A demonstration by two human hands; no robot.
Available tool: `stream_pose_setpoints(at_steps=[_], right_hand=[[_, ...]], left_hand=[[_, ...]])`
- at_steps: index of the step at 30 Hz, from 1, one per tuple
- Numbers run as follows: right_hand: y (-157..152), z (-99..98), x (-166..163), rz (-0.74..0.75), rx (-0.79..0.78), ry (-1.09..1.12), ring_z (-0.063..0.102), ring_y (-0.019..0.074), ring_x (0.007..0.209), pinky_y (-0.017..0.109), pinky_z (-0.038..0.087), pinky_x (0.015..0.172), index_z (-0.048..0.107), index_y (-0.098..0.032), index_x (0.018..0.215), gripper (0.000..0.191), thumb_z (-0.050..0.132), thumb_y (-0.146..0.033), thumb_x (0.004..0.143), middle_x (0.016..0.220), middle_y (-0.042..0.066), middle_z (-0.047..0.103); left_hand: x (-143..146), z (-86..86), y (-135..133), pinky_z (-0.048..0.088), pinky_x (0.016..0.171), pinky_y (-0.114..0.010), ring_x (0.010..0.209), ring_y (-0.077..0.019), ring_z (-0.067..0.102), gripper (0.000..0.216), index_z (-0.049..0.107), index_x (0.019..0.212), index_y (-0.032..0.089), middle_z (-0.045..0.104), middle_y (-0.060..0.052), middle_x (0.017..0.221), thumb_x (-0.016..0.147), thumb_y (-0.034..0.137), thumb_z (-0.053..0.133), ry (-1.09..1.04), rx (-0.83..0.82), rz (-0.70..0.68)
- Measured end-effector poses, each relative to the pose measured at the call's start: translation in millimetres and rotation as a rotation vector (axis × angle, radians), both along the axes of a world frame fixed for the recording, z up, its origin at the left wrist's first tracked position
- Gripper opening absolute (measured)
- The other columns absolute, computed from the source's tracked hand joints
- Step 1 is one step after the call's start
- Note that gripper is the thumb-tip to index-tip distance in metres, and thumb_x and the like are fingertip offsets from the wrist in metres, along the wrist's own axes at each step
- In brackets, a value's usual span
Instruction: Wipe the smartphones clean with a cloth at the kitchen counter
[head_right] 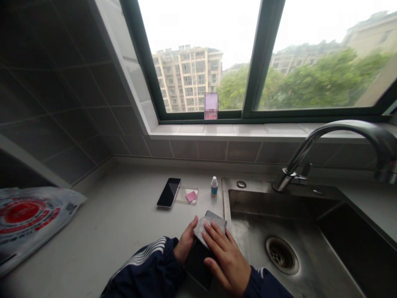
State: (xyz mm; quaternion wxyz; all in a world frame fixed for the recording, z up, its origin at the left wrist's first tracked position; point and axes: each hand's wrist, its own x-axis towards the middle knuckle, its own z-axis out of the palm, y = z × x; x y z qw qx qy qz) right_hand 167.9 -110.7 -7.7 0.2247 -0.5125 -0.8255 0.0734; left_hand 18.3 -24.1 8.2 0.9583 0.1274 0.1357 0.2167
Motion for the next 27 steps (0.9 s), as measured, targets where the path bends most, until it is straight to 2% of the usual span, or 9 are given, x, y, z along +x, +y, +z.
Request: stream_pose_setpoints(at_steps=[7, 17, 21, 25, 27], right_hand=[[0.3, 1.8, -1.5, -0.014, 0.005, 0.032, 0.025, 0.028, 0.142, 0.047, 0.029, 0.113, 0.028, -0.024, 0.149, 0.056, 0.04, -0.04, 0.097, 0.154, 0.004, 0.028], [0.7, 3.2, -1.1, -0.013, 0.037, 0.021, 0.028, 0.0279, 0.141, 0.045, 0.031, 0.112, 0.029, -0.024, 0.149, 0.057, 0.043, -0.038, 0.096, 0.153, 0.004, 0.031], [0.4, 1.9, -0.5, 0.005, 0.019, -0.028, 0.026, 0.0291, 0.141, 0.048, 0.033, 0.111, 0.025, -0.023, 0.15, 0.059, 0.043, -0.038, 0.096, 0.154, 0.005, 0.027], [3.8, 0.7, 8.5, -0.019, 0.025, -0.057, 0.026, 0.0298, 0.141, 0.055, 0.029, 0.11, 0.023, -0.025, 0.151, 0.059, 0.041, -0.036, 0.096, 0.154, 0.006, 0.027], [6.7, 0.7, 15.4, -0.07, 0.039, -0.06, 0.026, 0.0298, 0.141, 0.058, 0.028, 0.109, 0.023, -0.026, 0.151, 0.056, 0.04, -0.034, 0.097, 0.153, 0.007, 0.028]], left_hand=[[-0.1, 5.1, -0.1, 0.035, 0.105, -0.041, 0.111, -0.0296, 0.059, 0.063, 0.061, 0.113, 0.003, 0.067, -0.018, 0.104, 0.082, 0.056, 0.052, 0.002, 0.021, -0.016], [0.0, 4.1, -1.3, 0.033, 0.106, -0.04, 0.112, -0.0285, 0.059, 0.063, 0.061, 0.115, 0.003, 0.067, -0.018, 0.106, 0.084, 0.056, 0.048, -0.011, 0.031, -0.01], [1.4, 2.8, -0.7, 0.033, 0.106, -0.039, 0.11, -0.0277, 0.06, 0.066, 0.058, 0.119, 0.003, 0.067, -0.018, 0.107, 0.084, 0.058, 0.048, -0.018, 0.048, -0.02], [-4.0, -0.5, 0.5, 0.035, 0.104, -0.043, 0.099, -0.0267, 0.065, 0.07, 0.05, 0.13, 0.006, 0.068, -0.016, 0.104, 0.086, 0.059, 0.043, -0.022, 0.135, -0.027], [-9.2, -3.0, 0.6, 0.039, 0.096, -0.049, 0.084, -0.0273, 0.068, 0.078, 0.045, 0.136, 0.009, 0.071, -0.015, 0.094, 0.085, 0.067, 0.035, -0.013, 0.19, -0.14]])
